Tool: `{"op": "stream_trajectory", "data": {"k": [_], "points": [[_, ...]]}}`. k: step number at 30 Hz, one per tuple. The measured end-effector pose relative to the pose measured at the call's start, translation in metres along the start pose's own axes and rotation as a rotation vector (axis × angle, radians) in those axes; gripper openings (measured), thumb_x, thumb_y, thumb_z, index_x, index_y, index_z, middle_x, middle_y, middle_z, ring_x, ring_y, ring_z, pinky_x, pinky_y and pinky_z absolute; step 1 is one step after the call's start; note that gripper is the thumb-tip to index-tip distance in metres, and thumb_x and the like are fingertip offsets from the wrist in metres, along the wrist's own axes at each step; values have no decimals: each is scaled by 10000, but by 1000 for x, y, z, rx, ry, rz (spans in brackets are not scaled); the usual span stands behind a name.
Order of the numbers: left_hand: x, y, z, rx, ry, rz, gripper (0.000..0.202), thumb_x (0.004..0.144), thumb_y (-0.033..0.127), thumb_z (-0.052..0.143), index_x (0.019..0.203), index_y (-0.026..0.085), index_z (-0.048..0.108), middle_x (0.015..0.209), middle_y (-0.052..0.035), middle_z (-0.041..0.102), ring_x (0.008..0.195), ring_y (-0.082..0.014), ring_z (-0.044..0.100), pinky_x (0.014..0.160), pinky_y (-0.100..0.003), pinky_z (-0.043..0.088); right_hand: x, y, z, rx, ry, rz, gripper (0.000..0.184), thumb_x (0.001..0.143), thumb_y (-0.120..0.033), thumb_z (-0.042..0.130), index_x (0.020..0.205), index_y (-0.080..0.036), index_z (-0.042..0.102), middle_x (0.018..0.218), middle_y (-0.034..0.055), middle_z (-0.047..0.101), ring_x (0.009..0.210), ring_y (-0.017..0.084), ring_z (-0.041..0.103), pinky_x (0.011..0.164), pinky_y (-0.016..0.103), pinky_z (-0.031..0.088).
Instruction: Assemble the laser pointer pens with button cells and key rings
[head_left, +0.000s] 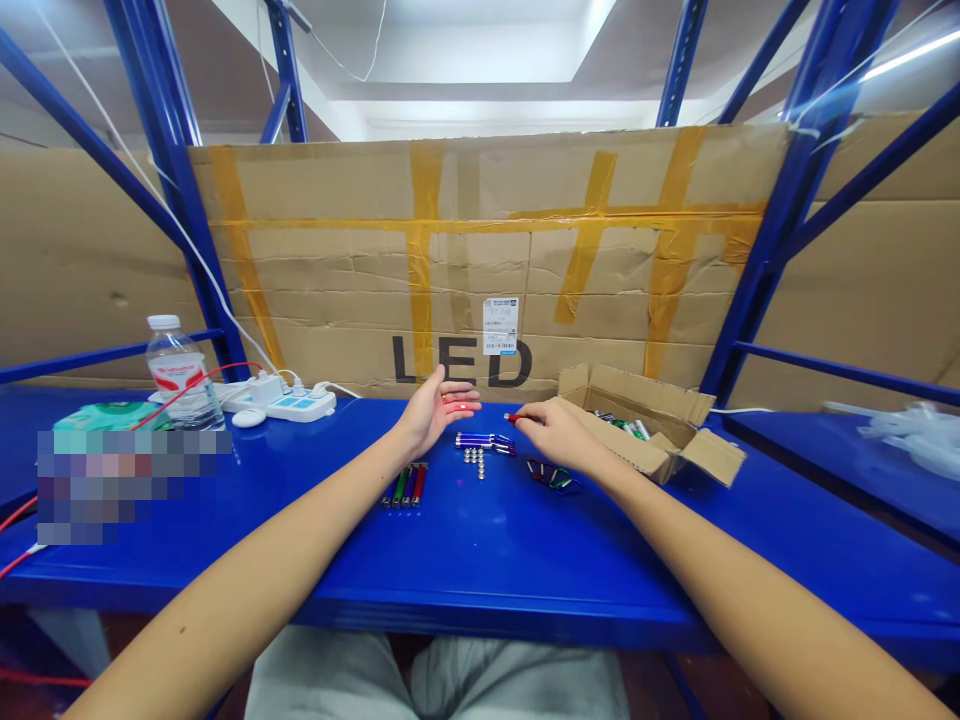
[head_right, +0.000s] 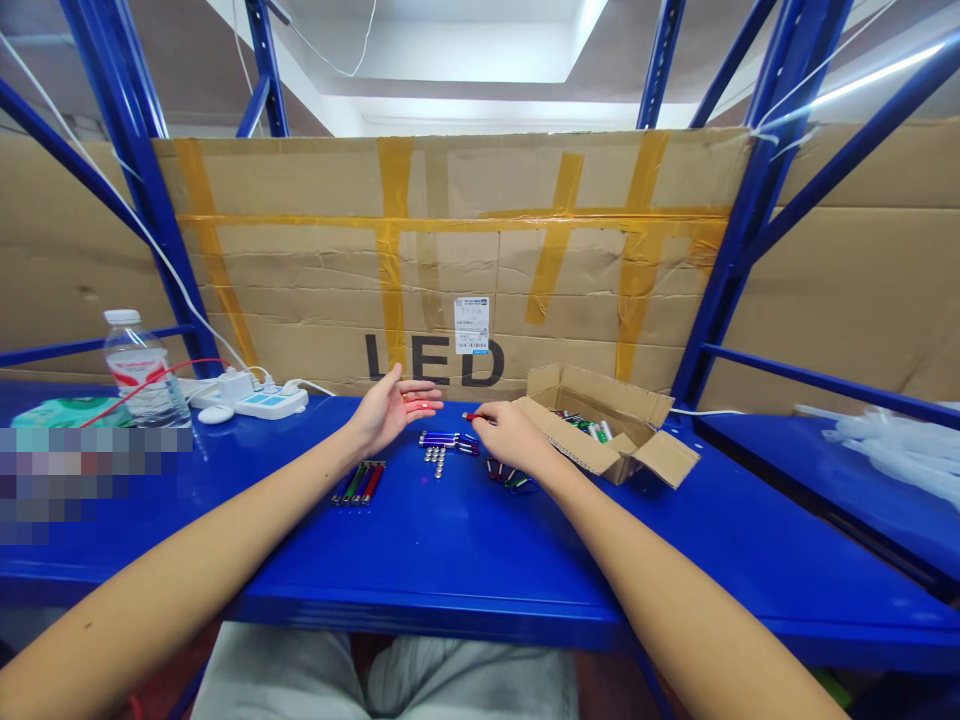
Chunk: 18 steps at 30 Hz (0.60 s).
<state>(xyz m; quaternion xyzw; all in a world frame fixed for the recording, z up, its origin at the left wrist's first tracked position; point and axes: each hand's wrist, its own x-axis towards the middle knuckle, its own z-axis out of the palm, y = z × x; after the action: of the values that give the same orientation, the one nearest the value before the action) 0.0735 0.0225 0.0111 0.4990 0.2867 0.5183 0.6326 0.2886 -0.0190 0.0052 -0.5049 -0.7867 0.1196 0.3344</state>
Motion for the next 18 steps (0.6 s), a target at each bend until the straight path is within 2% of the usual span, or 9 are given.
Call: {"op": "stream_trajectory", "data": {"k": [7,15,18], "points": [[0,0,0,-9,-2,-2,582,981,521,306,965,54,653,1015,-215,702,886,-255,697,812,-346,528,0,4,2,-9,-5,-6,290,872,-223,462,891,-144,740,862,91,751,799,210,651,771,297,465],[1,-1,-2,0,-11,-1,584,976,538,306,978,65,650,1014,-212,699,901,-256,693,857,-376,516,-2,-7,-2,-40,69,28,276,881,-237,476,894,-136,733,912,96,752,782,209,636,696,282,437],[1,-1,-2,5,-12,6,580,973,543,314,980,68,647,1017,-211,697,908,-259,690,848,-373,519,-2,-7,-2,-41,60,17,281,882,-229,469,879,-136,733,904,93,751,782,206,634,692,277,431]]}}
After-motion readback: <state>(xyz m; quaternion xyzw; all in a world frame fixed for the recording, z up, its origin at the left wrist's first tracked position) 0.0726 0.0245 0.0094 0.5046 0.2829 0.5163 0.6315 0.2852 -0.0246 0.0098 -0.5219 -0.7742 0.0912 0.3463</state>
